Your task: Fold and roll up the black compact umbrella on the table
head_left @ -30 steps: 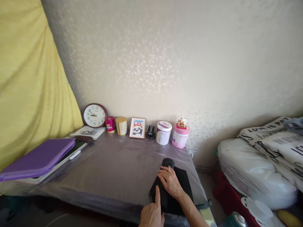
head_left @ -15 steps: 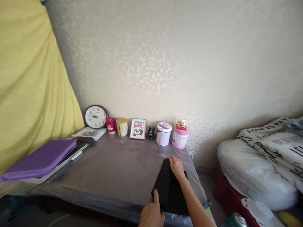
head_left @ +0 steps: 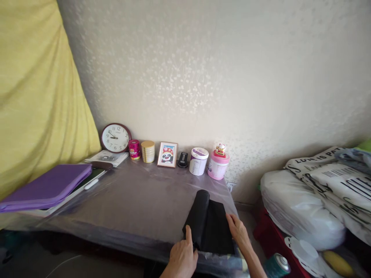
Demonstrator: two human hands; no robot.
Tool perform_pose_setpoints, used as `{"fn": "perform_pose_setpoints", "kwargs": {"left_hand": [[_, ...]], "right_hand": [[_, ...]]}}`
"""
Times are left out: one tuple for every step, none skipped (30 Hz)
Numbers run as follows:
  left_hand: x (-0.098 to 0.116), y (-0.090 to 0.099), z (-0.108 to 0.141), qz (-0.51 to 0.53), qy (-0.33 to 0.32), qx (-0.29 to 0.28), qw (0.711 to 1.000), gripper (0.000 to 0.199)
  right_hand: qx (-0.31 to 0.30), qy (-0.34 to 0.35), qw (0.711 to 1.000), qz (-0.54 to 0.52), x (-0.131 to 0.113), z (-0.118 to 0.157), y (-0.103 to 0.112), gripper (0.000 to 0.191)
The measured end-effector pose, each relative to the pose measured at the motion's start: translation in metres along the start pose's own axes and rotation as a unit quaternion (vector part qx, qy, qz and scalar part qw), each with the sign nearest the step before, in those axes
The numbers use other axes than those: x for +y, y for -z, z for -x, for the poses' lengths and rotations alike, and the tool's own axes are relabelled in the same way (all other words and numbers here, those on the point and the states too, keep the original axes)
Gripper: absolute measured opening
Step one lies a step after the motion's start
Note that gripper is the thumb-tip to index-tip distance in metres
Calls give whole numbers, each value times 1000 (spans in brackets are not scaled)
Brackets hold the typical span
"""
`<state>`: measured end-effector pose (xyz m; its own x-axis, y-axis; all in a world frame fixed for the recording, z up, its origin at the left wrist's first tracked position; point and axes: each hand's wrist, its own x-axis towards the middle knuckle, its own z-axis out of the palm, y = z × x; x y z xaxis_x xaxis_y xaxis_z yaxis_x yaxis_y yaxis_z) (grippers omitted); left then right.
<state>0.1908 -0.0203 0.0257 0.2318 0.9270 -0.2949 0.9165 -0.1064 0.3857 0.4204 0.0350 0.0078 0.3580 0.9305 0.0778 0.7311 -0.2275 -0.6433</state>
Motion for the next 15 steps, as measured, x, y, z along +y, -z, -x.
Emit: {"fn": "perform_pose_setpoints", "kwargs": {"left_hand": [[0, 0, 0, 0, -1, 1, 1000, 66], [0, 0, 0, 0, -2, 3, 1000, 66], [-1, -1, 0, 0, -1, 6, 1000, 65], [-1, -2, 0, 0, 0, 8, 1000, 66], [-2, -3, -1, 1, 1, 9, 1000, 66], [-2, -4, -2, 2, 2, 10, 1000, 66], [-2, -5, -2, 4, 4, 12, 1000, 66], [-2, -6, -3, 6, 4, 13, 1000, 66], [-3, -6, -3, 8, 4, 14, 1000, 66], [-2, -6, -3, 11, 4, 14, 1000, 67], [-2, -6, -3, 12, 4, 11, 1000, 67], [-2, -5, -2, 14, 3, 8, 1000, 67], [-2, -4, -1, 14, 4, 5, 1000, 67], [-1, -3, 0, 15, 4, 3, 1000, 66], [-1, -2, 0, 17, 4, 1, 1000, 66]], "right_hand": [[4, 7, 1000, 2, -3, 2, -1, 31], [8, 13, 1000, 5, -7, 3, -2, 30], [11, 16, 1000, 9, -9, 3, -4, 30], [12, 16, 1000, 13, -11, 3, -5, 30], [12, 18, 1000, 17, -13, 2, -7, 30], [11, 23, 999, 20, -14, 2, -8, 30], [10, 28, 999, 22, -16, 1, -9, 30], [7, 34, 999, 23, -18, 0, -10, 30], [5, 41, 999, 20, -21, 0, -10, 29], [4, 48, 999, 13, -24, -1, -10, 29], [5, 54, 999, 3, -29, -1, -10, 29], [6, 61, 998, -7, -34, -1, -9, 30], [5, 69, 997, -18, -40, -1, -9, 30], [2, 79, 996, -28, -46, -2, -9, 32], [-2, 87, 995, -38, -52, -2, -10, 33]]}}
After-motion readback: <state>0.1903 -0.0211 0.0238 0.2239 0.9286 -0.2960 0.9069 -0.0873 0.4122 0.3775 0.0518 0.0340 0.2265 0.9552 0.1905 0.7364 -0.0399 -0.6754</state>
